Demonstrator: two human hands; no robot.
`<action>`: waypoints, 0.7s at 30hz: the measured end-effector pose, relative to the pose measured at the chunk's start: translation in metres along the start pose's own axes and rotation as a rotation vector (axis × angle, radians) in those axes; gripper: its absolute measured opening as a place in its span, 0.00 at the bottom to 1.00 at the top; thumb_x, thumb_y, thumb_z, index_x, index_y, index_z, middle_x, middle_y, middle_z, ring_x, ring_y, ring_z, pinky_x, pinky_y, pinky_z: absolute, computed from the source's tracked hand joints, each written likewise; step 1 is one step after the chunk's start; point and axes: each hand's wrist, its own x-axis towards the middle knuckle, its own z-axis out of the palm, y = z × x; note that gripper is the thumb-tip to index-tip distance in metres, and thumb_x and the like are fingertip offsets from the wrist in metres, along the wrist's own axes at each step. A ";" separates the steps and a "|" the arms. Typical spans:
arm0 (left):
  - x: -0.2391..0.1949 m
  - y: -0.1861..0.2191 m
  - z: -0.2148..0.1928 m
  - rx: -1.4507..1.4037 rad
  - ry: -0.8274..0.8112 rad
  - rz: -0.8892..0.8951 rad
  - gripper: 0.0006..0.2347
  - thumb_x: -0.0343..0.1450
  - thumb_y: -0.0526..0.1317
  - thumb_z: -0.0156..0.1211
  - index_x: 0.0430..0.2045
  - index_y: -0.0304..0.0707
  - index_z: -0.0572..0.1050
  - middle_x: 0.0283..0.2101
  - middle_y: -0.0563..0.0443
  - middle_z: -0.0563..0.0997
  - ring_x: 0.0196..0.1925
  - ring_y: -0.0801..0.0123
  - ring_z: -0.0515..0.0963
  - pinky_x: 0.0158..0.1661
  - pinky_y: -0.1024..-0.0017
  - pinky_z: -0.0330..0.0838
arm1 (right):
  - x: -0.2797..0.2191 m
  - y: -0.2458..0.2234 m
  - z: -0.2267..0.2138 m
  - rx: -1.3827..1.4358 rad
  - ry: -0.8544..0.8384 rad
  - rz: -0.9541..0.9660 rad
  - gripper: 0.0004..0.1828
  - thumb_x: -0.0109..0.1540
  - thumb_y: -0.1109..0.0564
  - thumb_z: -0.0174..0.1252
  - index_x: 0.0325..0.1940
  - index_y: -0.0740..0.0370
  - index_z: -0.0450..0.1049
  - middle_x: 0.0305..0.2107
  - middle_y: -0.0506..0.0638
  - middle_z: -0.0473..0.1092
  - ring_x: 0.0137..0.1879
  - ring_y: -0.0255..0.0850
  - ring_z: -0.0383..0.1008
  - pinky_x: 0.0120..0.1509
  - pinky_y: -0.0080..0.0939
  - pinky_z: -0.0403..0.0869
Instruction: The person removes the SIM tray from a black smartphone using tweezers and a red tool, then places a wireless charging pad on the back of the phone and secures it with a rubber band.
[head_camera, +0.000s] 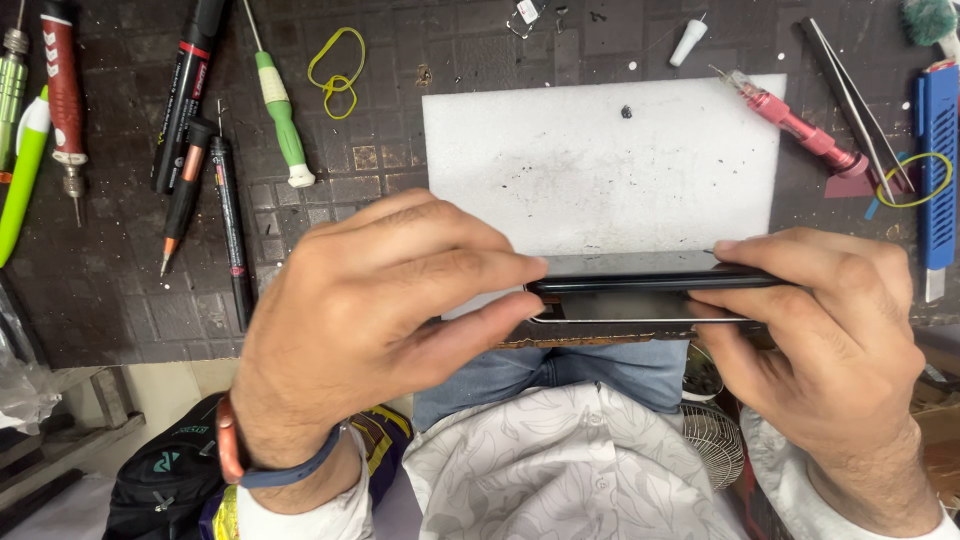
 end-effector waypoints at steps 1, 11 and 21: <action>-0.001 -0.001 0.003 0.006 0.004 -0.004 0.08 0.67 0.38 0.76 0.37 0.40 0.84 0.37 0.55 0.84 0.37 0.71 0.83 0.34 0.76 0.79 | 0.000 0.000 0.000 0.006 0.001 0.006 0.13 0.48 0.63 0.76 0.33 0.62 0.80 0.41 0.52 0.75 0.48 0.46 0.75 0.53 0.44 0.67; -0.003 -0.006 0.015 -0.055 0.052 -0.004 0.08 0.67 0.34 0.75 0.36 0.40 0.80 0.38 0.56 0.82 0.41 0.69 0.83 0.39 0.75 0.79 | 0.000 0.001 0.000 0.009 0.006 -0.028 0.12 0.50 0.64 0.76 0.33 0.61 0.79 0.42 0.51 0.76 0.49 0.45 0.75 0.55 0.44 0.68; -0.006 -0.009 0.018 -0.078 0.010 0.013 0.09 0.70 0.34 0.73 0.39 0.40 0.78 0.40 0.56 0.82 0.45 0.69 0.83 0.44 0.73 0.80 | 0.001 0.002 -0.001 0.003 -0.003 -0.051 0.11 0.51 0.65 0.75 0.32 0.63 0.79 0.41 0.51 0.76 0.49 0.45 0.76 0.54 0.42 0.70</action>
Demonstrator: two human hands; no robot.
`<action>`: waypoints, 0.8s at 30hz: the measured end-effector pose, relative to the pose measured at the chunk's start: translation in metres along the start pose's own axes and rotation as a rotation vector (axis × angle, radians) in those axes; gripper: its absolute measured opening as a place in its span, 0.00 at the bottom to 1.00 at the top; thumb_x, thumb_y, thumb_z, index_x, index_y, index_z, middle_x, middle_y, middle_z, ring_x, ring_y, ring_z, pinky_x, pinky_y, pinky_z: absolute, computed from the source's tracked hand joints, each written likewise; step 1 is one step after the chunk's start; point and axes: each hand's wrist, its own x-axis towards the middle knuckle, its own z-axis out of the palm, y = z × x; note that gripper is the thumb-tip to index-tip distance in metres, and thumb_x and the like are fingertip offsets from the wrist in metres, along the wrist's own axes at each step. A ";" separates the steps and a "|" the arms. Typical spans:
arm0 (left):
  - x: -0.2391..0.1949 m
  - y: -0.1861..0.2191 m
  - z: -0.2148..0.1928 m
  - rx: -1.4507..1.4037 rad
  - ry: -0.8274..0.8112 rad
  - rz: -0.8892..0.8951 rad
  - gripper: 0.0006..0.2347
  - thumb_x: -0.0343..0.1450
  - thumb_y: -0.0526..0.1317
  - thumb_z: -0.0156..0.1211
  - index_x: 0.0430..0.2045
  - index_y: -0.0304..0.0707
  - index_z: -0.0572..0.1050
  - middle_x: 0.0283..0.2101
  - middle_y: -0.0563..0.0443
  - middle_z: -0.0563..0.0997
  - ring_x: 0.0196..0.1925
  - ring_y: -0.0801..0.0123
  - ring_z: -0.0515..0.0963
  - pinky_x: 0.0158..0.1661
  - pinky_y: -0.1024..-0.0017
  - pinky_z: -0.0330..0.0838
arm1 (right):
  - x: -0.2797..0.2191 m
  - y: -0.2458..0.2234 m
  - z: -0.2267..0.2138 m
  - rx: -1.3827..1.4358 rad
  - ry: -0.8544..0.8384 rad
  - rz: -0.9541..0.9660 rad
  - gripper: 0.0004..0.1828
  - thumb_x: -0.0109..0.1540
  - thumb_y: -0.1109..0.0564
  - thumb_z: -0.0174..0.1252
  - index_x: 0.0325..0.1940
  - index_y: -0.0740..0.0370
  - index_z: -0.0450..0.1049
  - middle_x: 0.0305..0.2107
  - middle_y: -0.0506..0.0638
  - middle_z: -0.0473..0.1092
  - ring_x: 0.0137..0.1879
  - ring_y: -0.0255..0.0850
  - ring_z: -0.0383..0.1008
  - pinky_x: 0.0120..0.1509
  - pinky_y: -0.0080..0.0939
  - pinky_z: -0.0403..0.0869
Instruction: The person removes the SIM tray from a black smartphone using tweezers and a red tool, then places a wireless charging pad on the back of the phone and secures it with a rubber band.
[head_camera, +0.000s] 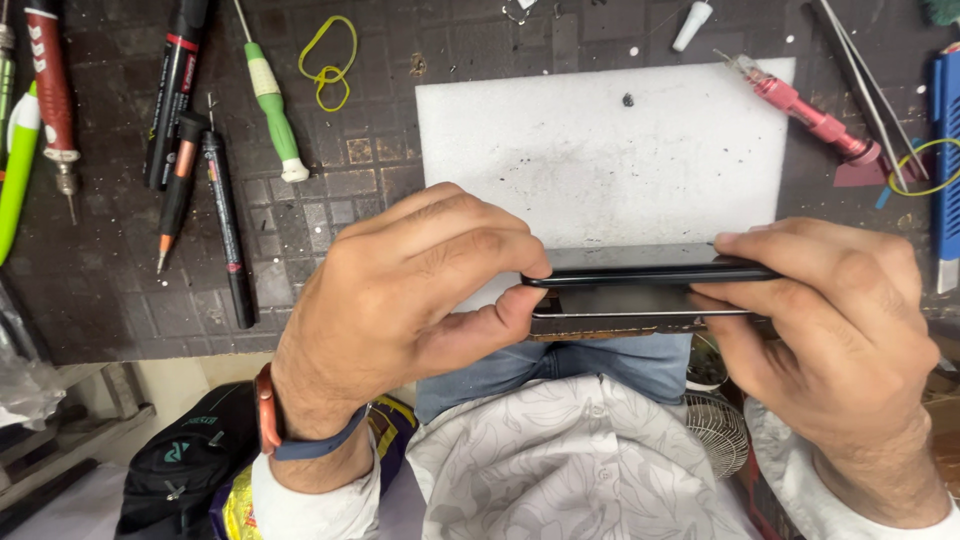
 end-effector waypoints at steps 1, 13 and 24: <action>0.001 -0.001 0.000 -0.002 0.000 0.009 0.09 0.70 0.34 0.73 0.39 0.40 0.78 0.41 0.56 0.82 0.45 0.69 0.83 0.45 0.73 0.80 | 0.000 0.001 0.000 0.001 0.005 -0.003 0.11 0.51 0.65 0.75 0.32 0.63 0.79 0.41 0.51 0.76 0.49 0.45 0.76 0.54 0.42 0.70; 0.020 0.014 -0.017 -0.013 -0.058 -0.004 0.11 0.63 0.32 0.70 0.37 0.35 0.80 0.41 0.49 0.82 0.42 0.64 0.84 0.59 0.54 0.78 | 0.000 0.000 0.002 0.025 0.040 -0.013 0.12 0.49 0.65 0.76 0.31 0.63 0.78 0.40 0.53 0.76 0.48 0.48 0.76 0.52 0.45 0.70; 0.036 0.047 0.039 0.434 -0.064 0.142 0.07 0.66 0.42 0.67 0.28 0.39 0.78 0.45 0.50 0.79 0.47 0.61 0.81 0.49 0.65 0.76 | 0.007 0.002 -0.007 0.077 -0.012 -0.002 0.14 0.49 0.65 0.74 0.36 0.64 0.78 0.43 0.54 0.74 0.49 0.50 0.73 0.51 0.46 0.71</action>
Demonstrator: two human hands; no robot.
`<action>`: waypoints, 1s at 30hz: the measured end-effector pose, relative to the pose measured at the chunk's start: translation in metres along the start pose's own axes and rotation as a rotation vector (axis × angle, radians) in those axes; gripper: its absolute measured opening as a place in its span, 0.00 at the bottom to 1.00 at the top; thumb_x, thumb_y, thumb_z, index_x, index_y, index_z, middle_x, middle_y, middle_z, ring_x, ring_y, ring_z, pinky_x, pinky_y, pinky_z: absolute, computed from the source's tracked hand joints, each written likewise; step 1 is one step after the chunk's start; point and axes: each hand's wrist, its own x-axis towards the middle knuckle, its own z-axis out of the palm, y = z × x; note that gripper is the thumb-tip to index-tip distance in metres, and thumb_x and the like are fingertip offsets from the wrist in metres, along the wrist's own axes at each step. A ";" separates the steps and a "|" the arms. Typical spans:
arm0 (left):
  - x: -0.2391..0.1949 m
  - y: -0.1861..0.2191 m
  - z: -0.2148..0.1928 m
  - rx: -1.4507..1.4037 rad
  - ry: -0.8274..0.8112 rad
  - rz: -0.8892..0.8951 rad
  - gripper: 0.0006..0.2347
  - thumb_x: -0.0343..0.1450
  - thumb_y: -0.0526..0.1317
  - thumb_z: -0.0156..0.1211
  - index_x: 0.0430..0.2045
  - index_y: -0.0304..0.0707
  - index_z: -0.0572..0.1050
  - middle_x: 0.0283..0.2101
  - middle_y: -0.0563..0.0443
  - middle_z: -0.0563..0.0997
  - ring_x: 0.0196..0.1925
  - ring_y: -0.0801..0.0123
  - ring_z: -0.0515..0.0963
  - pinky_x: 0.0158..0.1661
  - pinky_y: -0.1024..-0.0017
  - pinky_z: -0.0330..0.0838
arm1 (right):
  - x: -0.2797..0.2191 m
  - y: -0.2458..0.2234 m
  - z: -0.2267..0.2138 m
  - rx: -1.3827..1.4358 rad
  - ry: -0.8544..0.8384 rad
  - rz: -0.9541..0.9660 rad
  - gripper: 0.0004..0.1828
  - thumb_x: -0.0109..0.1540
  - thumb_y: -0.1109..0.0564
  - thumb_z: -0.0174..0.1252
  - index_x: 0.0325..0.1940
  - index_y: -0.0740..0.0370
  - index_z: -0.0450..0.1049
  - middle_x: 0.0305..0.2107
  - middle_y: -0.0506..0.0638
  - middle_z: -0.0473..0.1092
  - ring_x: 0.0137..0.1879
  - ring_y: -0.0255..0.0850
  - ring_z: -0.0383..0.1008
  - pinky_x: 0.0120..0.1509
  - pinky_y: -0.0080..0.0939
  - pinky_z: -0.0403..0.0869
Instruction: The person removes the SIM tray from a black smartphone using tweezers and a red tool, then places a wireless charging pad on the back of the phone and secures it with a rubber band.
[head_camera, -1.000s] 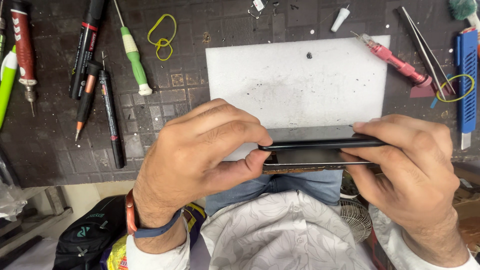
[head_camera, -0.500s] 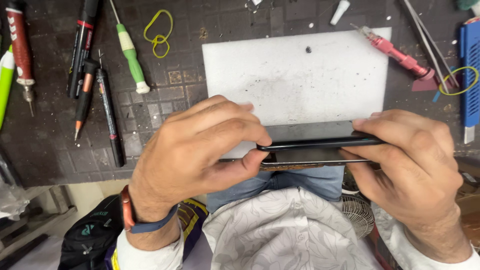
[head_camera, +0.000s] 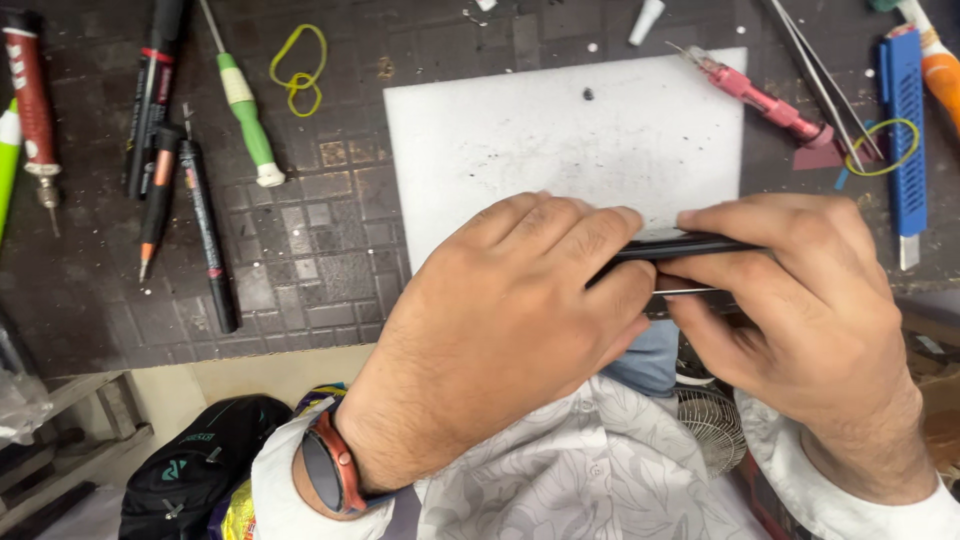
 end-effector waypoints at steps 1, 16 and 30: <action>0.000 0.001 0.004 0.001 -0.041 -0.011 0.08 0.67 0.42 0.66 0.28 0.38 0.77 0.44 0.50 0.79 0.45 0.61 0.81 0.47 0.65 0.77 | 0.000 0.001 -0.001 0.003 -0.013 -0.007 0.14 0.49 0.65 0.73 0.37 0.64 0.78 0.44 0.54 0.74 0.49 0.50 0.73 0.51 0.46 0.71; 0.015 -0.034 -0.017 -0.377 0.008 -0.038 0.08 0.72 0.39 0.66 0.39 0.35 0.78 0.39 0.47 0.81 0.35 0.57 0.82 0.33 0.65 0.76 | -0.005 0.027 -0.006 0.126 0.236 -0.064 0.30 0.50 0.61 0.69 0.54 0.66 0.67 0.55 0.64 0.67 0.61 0.57 0.70 0.64 0.53 0.71; -0.005 -0.032 0.014 -1.569 -0.479 -0.499 0.11 0.77 0.42 0.60 0.41 0.29 0.80 0.31 0.60 0.79 0.33 0.85 0.74 0.31 0.81 0.69 | -0.039 0.041 -0.017 0.128 0.172 -0.287 0.42 0.46 0.50 0.78 0.54 0.53 0.59 0.54 0.63 0.59 0.62 0.64 0.67 0.67 0.67 0.75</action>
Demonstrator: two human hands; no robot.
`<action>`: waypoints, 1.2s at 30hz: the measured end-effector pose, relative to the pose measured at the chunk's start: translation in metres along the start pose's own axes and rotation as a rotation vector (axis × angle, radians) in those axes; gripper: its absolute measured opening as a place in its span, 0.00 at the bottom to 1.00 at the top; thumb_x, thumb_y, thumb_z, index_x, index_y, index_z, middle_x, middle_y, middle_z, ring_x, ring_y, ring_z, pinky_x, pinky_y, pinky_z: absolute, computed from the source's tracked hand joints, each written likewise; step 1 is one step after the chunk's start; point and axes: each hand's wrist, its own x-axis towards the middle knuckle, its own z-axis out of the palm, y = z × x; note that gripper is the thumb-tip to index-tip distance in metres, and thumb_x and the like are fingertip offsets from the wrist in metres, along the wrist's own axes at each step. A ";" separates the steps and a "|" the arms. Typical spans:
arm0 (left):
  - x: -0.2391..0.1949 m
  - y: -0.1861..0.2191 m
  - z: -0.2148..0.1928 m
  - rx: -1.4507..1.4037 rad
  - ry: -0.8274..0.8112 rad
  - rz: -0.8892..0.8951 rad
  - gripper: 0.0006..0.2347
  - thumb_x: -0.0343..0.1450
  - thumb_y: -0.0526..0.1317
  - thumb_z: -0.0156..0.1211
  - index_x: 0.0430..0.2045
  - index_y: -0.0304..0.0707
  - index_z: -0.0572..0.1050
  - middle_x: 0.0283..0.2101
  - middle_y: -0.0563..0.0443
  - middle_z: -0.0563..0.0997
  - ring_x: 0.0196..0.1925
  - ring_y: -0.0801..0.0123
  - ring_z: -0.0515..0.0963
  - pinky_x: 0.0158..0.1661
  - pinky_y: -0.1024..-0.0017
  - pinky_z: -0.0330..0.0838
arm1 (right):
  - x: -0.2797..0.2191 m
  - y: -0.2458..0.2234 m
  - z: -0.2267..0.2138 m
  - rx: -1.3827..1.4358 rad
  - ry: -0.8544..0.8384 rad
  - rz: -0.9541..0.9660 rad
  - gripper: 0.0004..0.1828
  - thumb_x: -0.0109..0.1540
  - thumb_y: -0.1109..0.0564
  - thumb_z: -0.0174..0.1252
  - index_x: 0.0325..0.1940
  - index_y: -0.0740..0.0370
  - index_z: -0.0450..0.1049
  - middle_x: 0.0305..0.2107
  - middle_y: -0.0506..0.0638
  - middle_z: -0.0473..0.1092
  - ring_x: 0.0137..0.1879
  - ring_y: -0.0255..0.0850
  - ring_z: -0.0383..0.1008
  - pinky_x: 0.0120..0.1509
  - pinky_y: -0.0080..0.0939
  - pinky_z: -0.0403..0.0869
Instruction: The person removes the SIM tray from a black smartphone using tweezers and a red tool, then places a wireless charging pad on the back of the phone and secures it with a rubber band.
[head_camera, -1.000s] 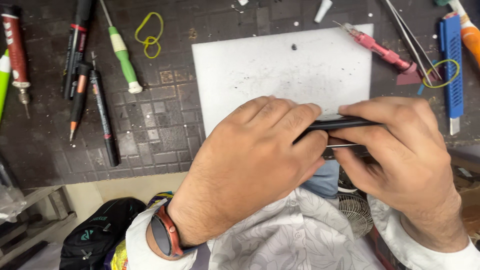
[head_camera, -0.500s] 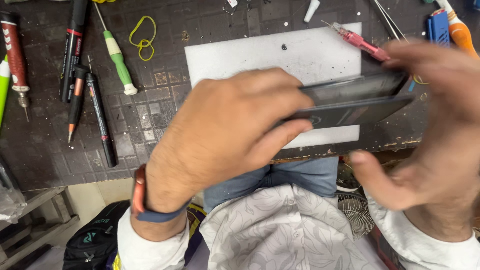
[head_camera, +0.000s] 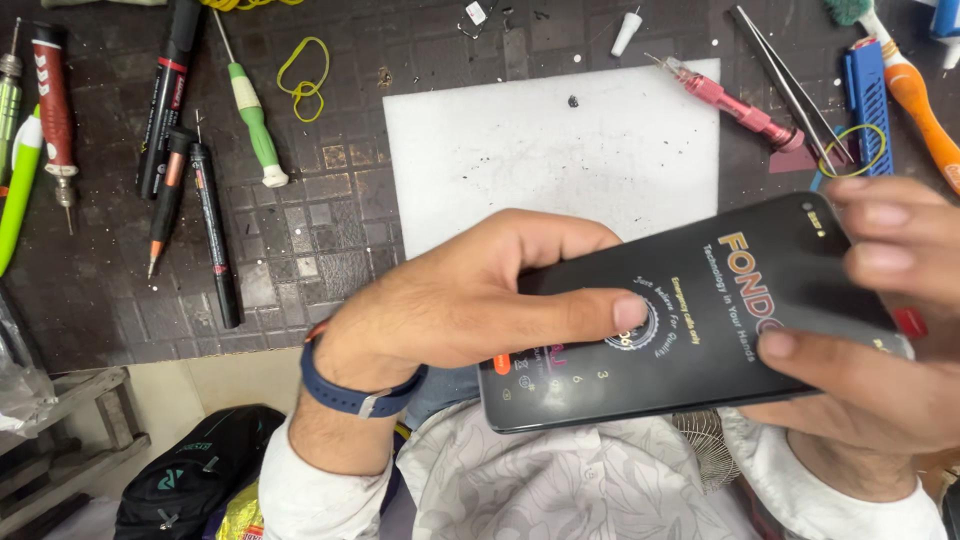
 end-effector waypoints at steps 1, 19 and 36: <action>0.001 -0.004 0.000 -0.024 -0.032 0.017 0.12 0.77 0.42 0.59 0.43 0.29 0.80 0.34 0.59 0.81 0.35 0.85 0.76 0.35 0.81 0.72 | 0.000 0.001 -0.004 0.038 -0.020 -0.021 0.41 0.44 0.47 0.79 0.52 0.52 0.60 0.52 0.62 0.59 0.60 0.64 0.67 0.65 0.68 0.76; 0.013 -0.027 -0.004 -0.300 0.030 -0.046 0.18 0.77 0.44 0.60 0.51 0.21 0.78 0.41 0.50 0.84 0.40 0.77 0.80 0.43 0.79 0.76 | -0.003 0.017 -0.008 0.184 -0.028 -0.010 0.25 0.49 0.53 0.78 0.36 0.58 0.66 0.50 0.65 0.62 0.58 0.67 0.74 0.59 0.60 0.82; 0.005 -0.028 -0.002 -0.282 0.023 0.003 0.17 0.75 0.43 0.60 0.49 0.22 0.77 0.43 0.49 0.83 0.45 0.75 0.79 0.49 0.78 0.74 | -0.018 0.001 0.027 0.479 0.449 0.315 0.35 0.53 0.58 0.77 0.58 0.59 0.65 0.55 0.54 0.62 0.59 0.45 0.73 0.59 0.47 0.83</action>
